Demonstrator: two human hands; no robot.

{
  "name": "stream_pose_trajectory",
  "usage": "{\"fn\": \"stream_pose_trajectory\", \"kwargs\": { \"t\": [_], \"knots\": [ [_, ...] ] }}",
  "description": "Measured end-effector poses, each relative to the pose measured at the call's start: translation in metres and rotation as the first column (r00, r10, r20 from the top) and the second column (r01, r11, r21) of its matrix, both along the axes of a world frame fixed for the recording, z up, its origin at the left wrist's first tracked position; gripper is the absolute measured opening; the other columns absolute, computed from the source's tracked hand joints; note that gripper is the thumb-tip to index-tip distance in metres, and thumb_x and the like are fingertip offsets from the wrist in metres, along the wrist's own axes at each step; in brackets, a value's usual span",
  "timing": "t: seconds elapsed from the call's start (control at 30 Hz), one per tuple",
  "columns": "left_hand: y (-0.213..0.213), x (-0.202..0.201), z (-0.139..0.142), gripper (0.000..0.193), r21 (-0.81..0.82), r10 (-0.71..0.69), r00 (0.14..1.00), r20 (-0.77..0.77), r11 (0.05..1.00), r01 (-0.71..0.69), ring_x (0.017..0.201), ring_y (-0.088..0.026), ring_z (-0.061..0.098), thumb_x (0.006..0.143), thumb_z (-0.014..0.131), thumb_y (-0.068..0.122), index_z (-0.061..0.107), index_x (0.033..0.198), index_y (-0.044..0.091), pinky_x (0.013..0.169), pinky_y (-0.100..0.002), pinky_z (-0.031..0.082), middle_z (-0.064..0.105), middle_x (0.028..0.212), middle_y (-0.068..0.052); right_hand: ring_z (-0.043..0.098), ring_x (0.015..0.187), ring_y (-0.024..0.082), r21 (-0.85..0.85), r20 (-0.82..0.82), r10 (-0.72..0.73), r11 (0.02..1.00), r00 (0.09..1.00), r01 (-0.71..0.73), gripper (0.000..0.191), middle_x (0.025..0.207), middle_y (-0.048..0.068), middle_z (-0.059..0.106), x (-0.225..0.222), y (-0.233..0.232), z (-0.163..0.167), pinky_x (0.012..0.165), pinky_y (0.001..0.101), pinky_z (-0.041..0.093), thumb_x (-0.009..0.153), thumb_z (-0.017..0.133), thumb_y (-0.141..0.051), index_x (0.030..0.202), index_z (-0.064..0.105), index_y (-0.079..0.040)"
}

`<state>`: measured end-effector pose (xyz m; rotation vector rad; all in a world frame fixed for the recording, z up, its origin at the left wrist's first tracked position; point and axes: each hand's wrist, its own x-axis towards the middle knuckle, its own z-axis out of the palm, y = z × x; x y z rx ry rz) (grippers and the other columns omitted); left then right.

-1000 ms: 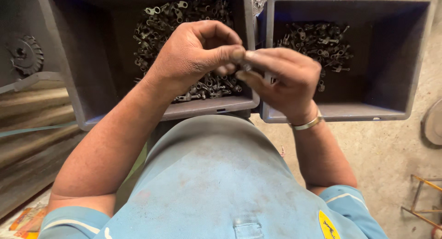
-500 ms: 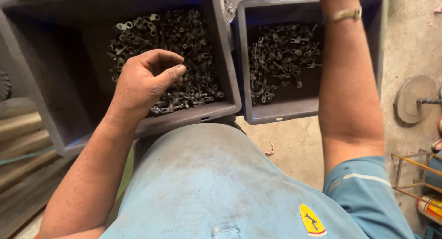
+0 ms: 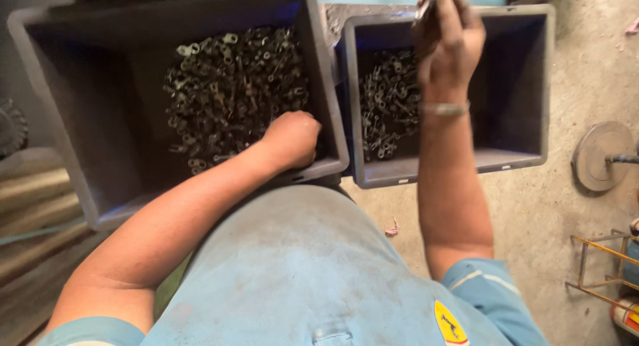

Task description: The person repeatedly picks small metal parts from a bin, briefly inspects them, and places them into a second bin. The cycle continues throughout the clip with no other tools or objects handled.

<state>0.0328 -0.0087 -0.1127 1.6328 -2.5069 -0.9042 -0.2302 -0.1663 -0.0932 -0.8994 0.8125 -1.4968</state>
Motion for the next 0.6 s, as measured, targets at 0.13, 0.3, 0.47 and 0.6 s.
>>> {"fn": "stream_pose_trajectory", "kwargs": {
  "t": [0.13, 0.3, 0.47, 0.6],
  "knots": [
    [0.002, -0.002, -0.008, 0.021, -0.025, -0.017, 0.988, -0.156, 1.0, 0.013, 0.088, -0.041, 0.07, 0.065, 0.077, 0.015, 0.079, 0.084, 0.007, 0.079, -0.05, 0.057, 0.072, 0.092, -0.018, 0.071, 0.088, 0.022, 0.279, 0.504, -0.178, 0.96, 0.845, 0.036, 0.027, 0.103, 0.017, 0.073, 0.017, 0.054, 0.02, 0.079, 0.0295, 0.061, 0.1, 0.069, -0.019, 0.118, 0.066, 0.001],
    [0.001, 0.011, 0.032, 0.028, -0.026, 0.116, 0.946, -0.303, 0.991, -0.13, 0.085, -0.036, 0.071, 0.071, 0.082, 0.027, 0.077, 0.088, 0.004, 0.077, -0.044, 0.057, 0.072, 0.088, -0.02, 0.069, 0.086, 0.017, 0.255, 0.217, -0.022, 0.966, 0.976, -0.035, 0.022, 0.102, 0.013, 0.072, 0.052, 0.117, 0.042, 0.076, 0.0266, 0.059, 0.104, 0.067, -0.016, 0.119, 0.067, 0.0],
    [0.007, 0.033, 0.086, 0.026, 0.319, 0.527, 0.544, -0.653, 0.843, -0.434, 0.078, -0.012, 0.069, 0.073, 0.069, 0.012, 0.079, 0.096, 0.005, 0.071, -0.027, 0.056, 0.079, 0.088, -0.006, 0.072, 0.109, 0.024, -0.394, -0.775, -0.142, 0.871, 0.616, -0.295, 0.024, 0.115, 0.014, 0.073, 0.077, 0.145, 0.073, 0.095, 0.0324, 0.058, 0.092, 0.075, -0.002, 0.116, 0.07, -0.002],
    [0.017, 0.04, 0.098, 0.022, 0.514, 0.628, 0.365, -0.688, 0.776, -0.366, 0.078, -0.006, 0.065, 0.079, 0.067, 0.008, 0.077, 0.097, 0.001, 0.07, -0.023, 0.055, 0.075, 0.086, -0.002, 0.074, 0.098, 0.023, -0.367, -0.79, 0.027, 0.78, 0.613, -0.507, 0.031, 0.114, 0.014, 0.073, 0.093, 0.15, 0.093, 0.083, 0.03, 0.061, 0.087, 0.08, -0.001, 0.117, 0.072, -0.004]
  ]
}}
